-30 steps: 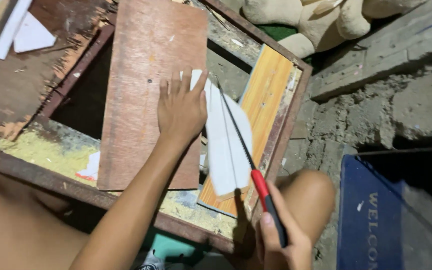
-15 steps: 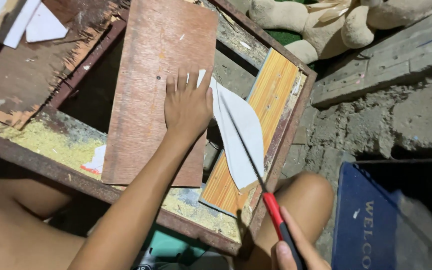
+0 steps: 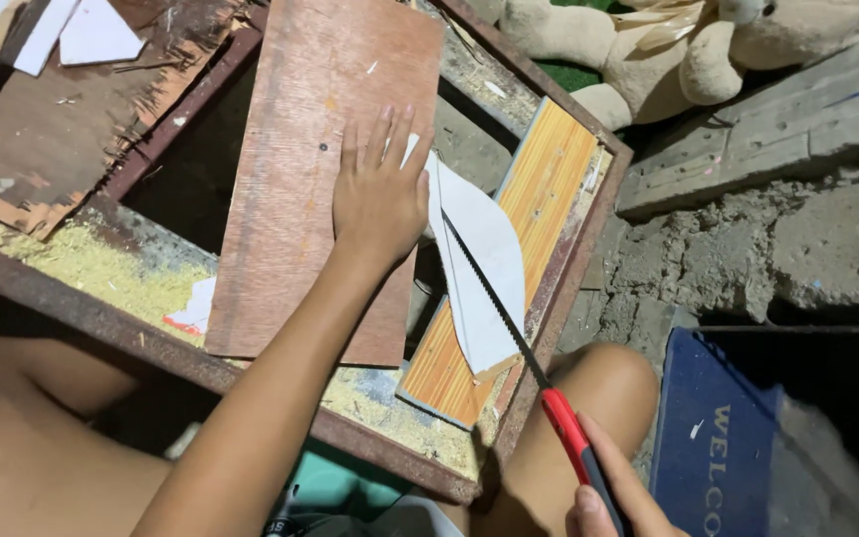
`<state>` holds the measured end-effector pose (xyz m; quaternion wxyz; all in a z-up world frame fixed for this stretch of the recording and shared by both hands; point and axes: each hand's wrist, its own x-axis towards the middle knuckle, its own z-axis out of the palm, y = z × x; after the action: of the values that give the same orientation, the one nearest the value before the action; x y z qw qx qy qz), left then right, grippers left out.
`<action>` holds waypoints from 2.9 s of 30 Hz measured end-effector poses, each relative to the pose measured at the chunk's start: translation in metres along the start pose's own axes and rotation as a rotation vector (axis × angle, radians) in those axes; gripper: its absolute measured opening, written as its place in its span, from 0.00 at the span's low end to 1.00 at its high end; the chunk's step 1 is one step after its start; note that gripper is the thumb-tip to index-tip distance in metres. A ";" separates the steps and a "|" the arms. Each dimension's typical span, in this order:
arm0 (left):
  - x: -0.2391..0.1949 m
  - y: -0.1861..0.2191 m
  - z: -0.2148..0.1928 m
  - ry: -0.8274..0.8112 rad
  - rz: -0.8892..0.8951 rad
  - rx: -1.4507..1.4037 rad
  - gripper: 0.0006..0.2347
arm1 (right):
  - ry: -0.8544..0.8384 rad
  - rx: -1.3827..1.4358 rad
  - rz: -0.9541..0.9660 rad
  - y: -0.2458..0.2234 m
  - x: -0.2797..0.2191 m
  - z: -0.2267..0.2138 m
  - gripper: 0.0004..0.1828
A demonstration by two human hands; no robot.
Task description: Cutting a specific shape out of a white sheet of material using a utility knife and a wooden template
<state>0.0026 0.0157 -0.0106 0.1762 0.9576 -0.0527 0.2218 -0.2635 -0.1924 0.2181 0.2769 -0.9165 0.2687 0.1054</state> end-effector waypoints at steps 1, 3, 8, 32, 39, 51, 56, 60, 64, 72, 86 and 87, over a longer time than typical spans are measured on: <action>0.002 0.000 -0.002 -0.021 0.004 0.011 0.22 | 0.005 0.096 -0.065 0.002 -0.001 0.003 0.31; 0.003 -0.001 -0.001 0.015 0.009 -0.008 0.22 | 0.000 0.144 -0.104 -0.002 0.004 0.004 0.30; 0.005 -0.001 -0.002 0.017 0.025 -0.041 0.22 | 0.067 0.003 -0.184 -0.055 0.005 -0.001 0.27; 0.002 0.001 -0.009 -0.042 0.044 0.034 0.24 | -0.226 0.007 -0.664 -0.092 0.168 0.118 0.25; 0.011 -0.004 -0.016 -0.024 0.041 -0.022 0.23 | -0.132 0.096 -0.635 -0.132 0.159 0.116 0.15; 0.008 0.003 -0.043 -0.070 -0.038 -0.172 0.21 | 0.031 0.375 -0.629 -0.046 0.139 0.082 0.26; 0.005 0.000 -0.038 0.000 0.029 -0.075 0.24 | -0.033 0.446 -0.571 -0.014 0.123 0.068 0.31; 0.015 -0.005 -0.038 0.001 -0.141 -0.054 0.22 | 0.115 0.386 -0.551 -0.004 0.109 0.052 0.29; 0.029 -0.008 -0.038 0.019 -0.187 -0.095 0.25 | 0.207 0.361 -0.491 0.019 0.106 0.050 0.28; 0.035 0.041 -0.007 -0.246 0.129 -0.286 0.26 | 0.113 0.643 -0.371 0.037 0.101 0.062 0.30; 0.055 0.002 -0.039 -0.458 -0.046 -0.350 0.12 | -0.051 0.690 -0.290 0.040 0.096 0.073 0.34; 0.051 -0.003 -0.034 -0.382 0.007 -0.340 0.12 | -0.011 0.663 -0.338 0.037 0.097 0.078 0.34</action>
<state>0.0350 0.0294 0.0394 0.3206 0.9386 -0.1246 0.0255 -0.2066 -0.2160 0.1043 0.5738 -0.8078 0.1315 -0.0297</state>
